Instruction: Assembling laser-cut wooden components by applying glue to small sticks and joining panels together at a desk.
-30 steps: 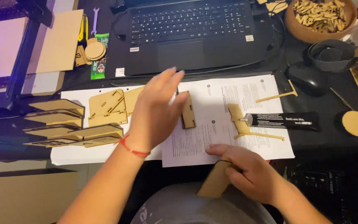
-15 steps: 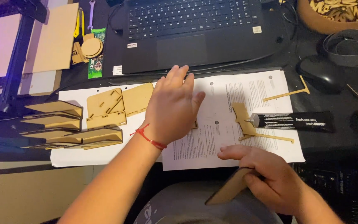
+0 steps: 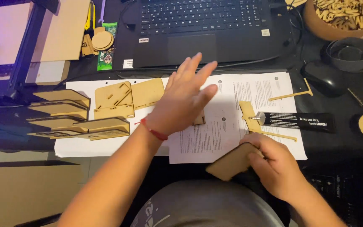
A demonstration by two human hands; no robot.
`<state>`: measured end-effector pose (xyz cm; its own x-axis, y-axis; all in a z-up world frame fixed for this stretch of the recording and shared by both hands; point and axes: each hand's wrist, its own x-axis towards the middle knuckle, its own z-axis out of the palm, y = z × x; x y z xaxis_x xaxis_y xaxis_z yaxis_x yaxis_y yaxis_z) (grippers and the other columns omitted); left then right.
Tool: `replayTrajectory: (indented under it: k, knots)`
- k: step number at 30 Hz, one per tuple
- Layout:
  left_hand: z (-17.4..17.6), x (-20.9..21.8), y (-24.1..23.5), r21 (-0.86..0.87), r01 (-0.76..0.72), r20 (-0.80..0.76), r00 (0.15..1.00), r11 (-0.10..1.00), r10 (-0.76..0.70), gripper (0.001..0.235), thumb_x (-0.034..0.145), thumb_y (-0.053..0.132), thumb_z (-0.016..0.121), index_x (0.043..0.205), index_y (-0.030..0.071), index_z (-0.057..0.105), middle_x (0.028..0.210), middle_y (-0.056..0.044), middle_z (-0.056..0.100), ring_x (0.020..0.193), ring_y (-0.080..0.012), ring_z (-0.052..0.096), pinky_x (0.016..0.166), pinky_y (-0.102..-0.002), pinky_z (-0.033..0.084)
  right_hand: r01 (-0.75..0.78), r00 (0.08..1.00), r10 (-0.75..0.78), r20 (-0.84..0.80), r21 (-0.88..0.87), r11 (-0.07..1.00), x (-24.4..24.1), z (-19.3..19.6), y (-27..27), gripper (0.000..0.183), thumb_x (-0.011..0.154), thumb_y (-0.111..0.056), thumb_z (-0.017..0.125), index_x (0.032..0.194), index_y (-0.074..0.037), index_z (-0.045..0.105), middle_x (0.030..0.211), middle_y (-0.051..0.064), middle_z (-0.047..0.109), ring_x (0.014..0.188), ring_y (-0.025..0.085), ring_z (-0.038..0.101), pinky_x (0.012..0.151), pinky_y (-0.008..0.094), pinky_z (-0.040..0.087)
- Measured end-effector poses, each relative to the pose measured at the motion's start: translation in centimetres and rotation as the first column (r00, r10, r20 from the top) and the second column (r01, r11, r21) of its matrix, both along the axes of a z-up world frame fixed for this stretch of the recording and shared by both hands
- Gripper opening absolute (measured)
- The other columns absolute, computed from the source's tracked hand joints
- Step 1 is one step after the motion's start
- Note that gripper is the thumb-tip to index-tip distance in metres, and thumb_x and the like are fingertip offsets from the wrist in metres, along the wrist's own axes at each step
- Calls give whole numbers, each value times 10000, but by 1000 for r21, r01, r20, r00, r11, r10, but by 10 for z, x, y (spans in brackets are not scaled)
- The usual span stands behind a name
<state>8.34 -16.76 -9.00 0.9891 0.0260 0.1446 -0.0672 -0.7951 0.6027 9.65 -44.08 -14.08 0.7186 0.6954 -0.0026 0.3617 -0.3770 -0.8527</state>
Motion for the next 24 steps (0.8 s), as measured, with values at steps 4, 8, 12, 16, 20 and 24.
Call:
replayTrajectory:
  k: [4,8,12,16,20,24]
  knots:
    - [3,-24,18,-364,90,193,981,927,-20,688,1015,552,242,1486,75,398,1617,-204,272,1533,-309,206,1217,-474,182,97,975,-67,-214,133,986,-2,-2,-6,223,893,-126,531,690,-79,608,600,25,687,573,125,637,579,271,520]
    - [-24,-31,19,-263,90,206,978,961,-35,840,953,679,202,1515,66,322,1610,-230,272,1510,-365,254,1200,-550,236,77,970,-21,-244,224,972,1,-23,-14,217,906,-210,548,775,-53,620,685,24,643,641,122,566,609,278,453]
    - [-39,-33,21,-338,120,193,980,934,-56,848,922,457,603,1539,28,212,1624,-201,253,1525,-348,228,1222,-475,217,115,894,74,-442,385,916,-4,-27,-8,276,922,-247,610,841,17,607,676,109,622,561,198,602,511,304,495]
    - [-39,-33,23,-384,118,148,987,916,-65,955,891,508,612,1547,13,126,1634,-202,215,1529,-351,194,1222,-484,203,78,921,58,-385,328,942,-8,-19,-1,287,919,-248,586,865,28,641,685,108,638,565,191,607,514,297,486]
    - [-41,-33,25,-404,131,120,989,905,-89,967,886,553,580,1553,34,109,1647,-190,176,1543,-345,139,1224,-491,173,78,932,32,-362,287,955,-7,-24,-1,234,901,-206,566,854,10,642,711,83,634,597,168,576,534,293,476]
    - [-42,-33,28,-412,147,132,986,899,-101,988,874,633,505,1554,43,99,1653,-189,158,1546,-356,130,1216,-521,176,109,918,12,-395,284,953,-7,-26,-1,238,897,-208,575,864,15,650,738,91,642,621,175,579,552,298,469]
